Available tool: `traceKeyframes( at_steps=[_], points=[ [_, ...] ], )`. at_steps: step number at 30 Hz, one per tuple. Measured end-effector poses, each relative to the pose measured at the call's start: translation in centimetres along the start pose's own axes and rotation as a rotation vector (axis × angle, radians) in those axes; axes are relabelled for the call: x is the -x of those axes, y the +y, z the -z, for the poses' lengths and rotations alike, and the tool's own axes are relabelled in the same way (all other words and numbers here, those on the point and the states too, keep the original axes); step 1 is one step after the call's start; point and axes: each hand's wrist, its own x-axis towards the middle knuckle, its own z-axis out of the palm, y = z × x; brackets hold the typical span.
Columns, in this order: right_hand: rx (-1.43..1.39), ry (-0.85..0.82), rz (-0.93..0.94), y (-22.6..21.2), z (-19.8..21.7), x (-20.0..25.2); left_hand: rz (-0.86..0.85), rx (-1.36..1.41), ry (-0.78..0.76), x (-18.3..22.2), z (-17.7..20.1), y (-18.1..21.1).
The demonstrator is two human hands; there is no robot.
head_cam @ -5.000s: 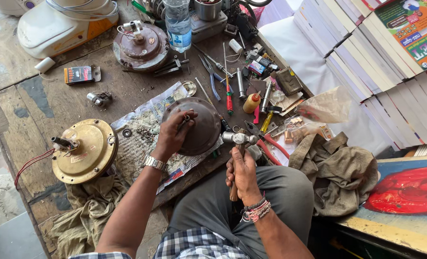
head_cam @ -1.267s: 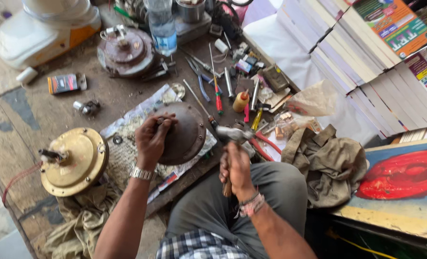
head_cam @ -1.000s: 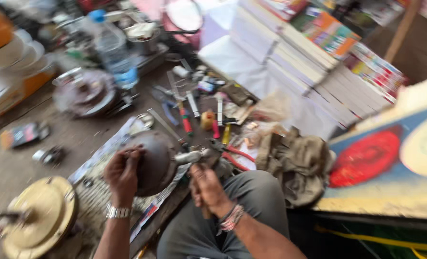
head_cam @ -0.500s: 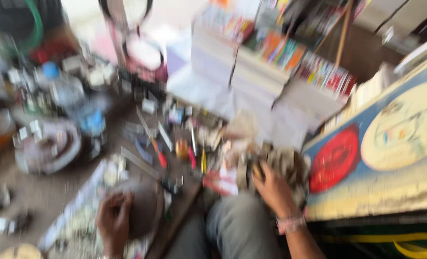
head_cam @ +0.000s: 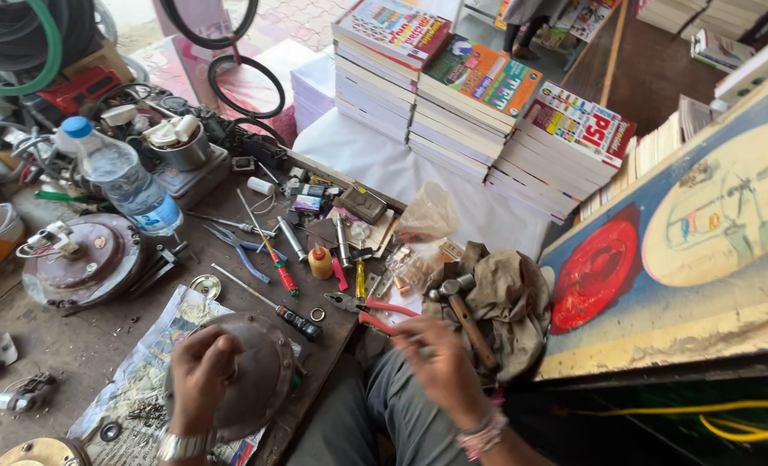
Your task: The person uses a screwdriver and hammer to adjust and secure a small metal ring on a circular metal component. They repeatedly tap the ring with the hammer and reposition it with the screwdriver while holding the component steady.
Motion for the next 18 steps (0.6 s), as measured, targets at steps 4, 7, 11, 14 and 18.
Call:
traceKeyframes(
  at_steps=[4,7,11,14,18],
  points=[
    [-1.174,-0.277,-0.519,-3.7,-7.3,0.2,-0.048,0.450,-0.125,2.6,-0.4,5.2],
    [-1.445,-0.538,-0.632,-6.0,-12.3,0.3,-0.136,0.713,-0.339,3.3,-0.7,8.6],
    [-1.418,-0.777,-0.529,-6.8,-15.5,1.1,-0.031,0.852,-0.442,4.4,-1.2,10.5],
    [-1.361,-0.795,-0.455,-7.0,-15.8,1.3,-0.032,0.872,-0.538,4.1,-1.6,10.6],
    [-1.223,-0.713,-0.284,-8.1,-15.9,0.1,-0.042,0.845,-0.425,2.7,-1.4,12.0]
  ],
)
